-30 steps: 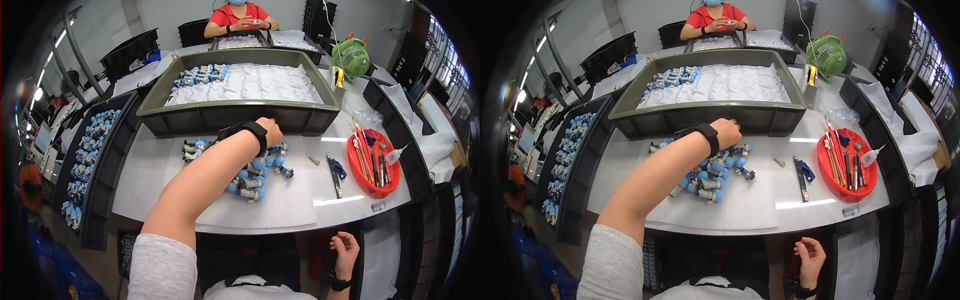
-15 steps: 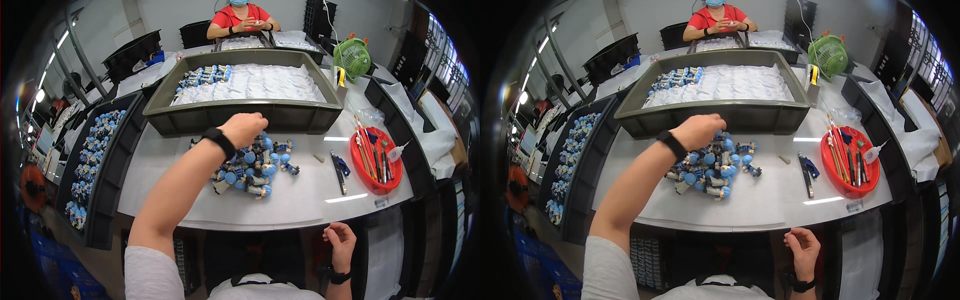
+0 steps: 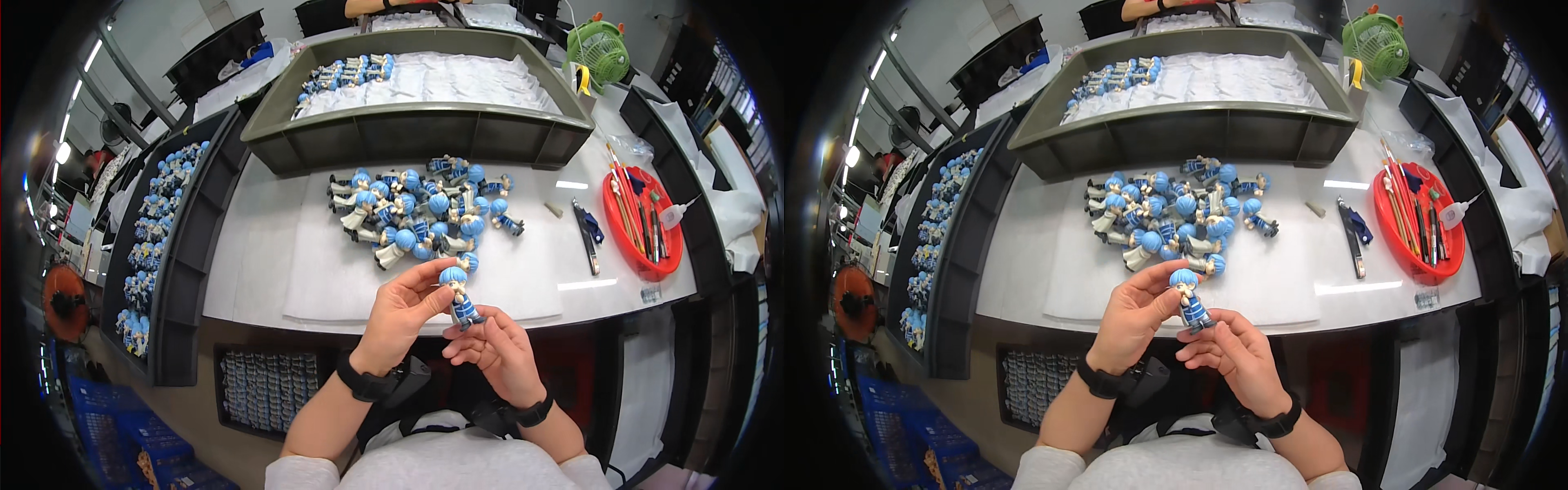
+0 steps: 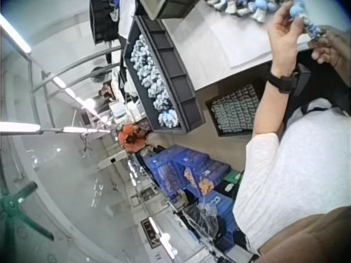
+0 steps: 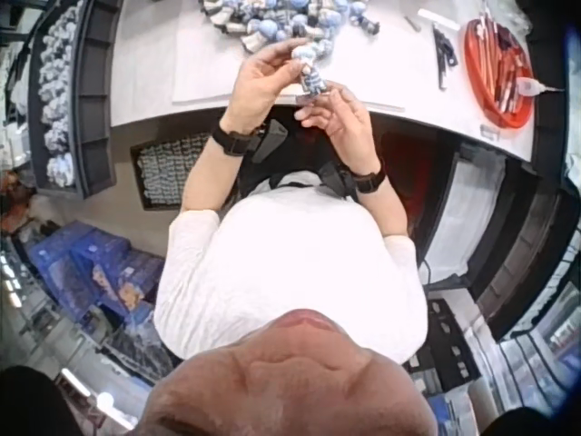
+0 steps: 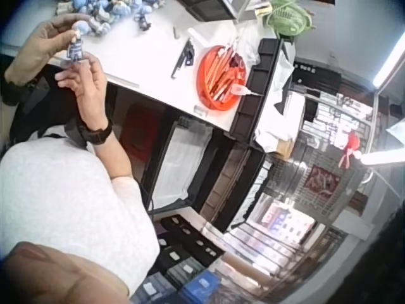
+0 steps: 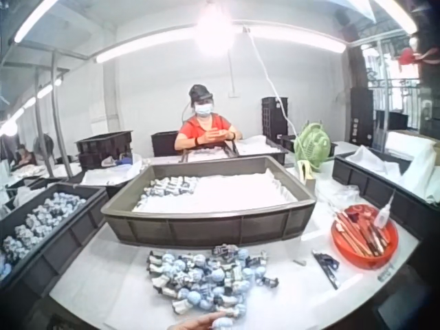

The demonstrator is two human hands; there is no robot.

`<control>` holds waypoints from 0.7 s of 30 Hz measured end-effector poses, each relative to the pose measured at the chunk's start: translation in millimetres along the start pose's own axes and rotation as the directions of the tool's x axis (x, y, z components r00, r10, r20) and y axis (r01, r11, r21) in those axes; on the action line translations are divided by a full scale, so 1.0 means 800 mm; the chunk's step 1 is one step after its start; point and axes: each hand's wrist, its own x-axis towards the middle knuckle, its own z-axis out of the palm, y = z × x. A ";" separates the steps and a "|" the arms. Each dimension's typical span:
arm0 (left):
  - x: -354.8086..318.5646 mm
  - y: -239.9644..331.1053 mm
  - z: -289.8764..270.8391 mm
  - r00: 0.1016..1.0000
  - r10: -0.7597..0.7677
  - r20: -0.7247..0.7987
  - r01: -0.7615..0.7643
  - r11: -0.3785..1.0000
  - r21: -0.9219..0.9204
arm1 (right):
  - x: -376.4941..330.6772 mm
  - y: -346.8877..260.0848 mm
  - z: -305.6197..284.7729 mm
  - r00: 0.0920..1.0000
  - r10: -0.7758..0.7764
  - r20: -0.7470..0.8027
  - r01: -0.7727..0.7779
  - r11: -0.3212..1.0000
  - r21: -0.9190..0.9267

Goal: The person lines a tray with white paper, then picks up small blue and white figurines from a bin and assembles them by hand. The person repeatedly picks up figurines, attaches parts, and places them on the table.

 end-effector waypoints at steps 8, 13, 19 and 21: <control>-0.010 -0.016 0.000 1.000 -0.024 -0.019 0.024 1.000 -0.006 | 0.000 0.006 -0.015 0.998 0.017 -0.061 -0.010 0.993 0.118; -0.011 -0.023 0.001 0.999 0.029 -0.019 -0.029 0.999 0.013 | 0.001 0.012 -0.015 0.961 -0.180 -0.208 0.158 0.980 -0.117; -0.013 -0.026 0.000 0.996 0.063 -0.070 -0.051 0.985 0.164 | 0.003 0.016 -0.009 0.894 -0.396 -0.211 0.325 0.896 -0.304; -0.013 -0.028 0.002 0.996 0.042 -0.082 -0.027 0.985 0.169 | 0.003 0.019 -0.005 0.839 -0.517 -0.171 0.402 0.800 -0.444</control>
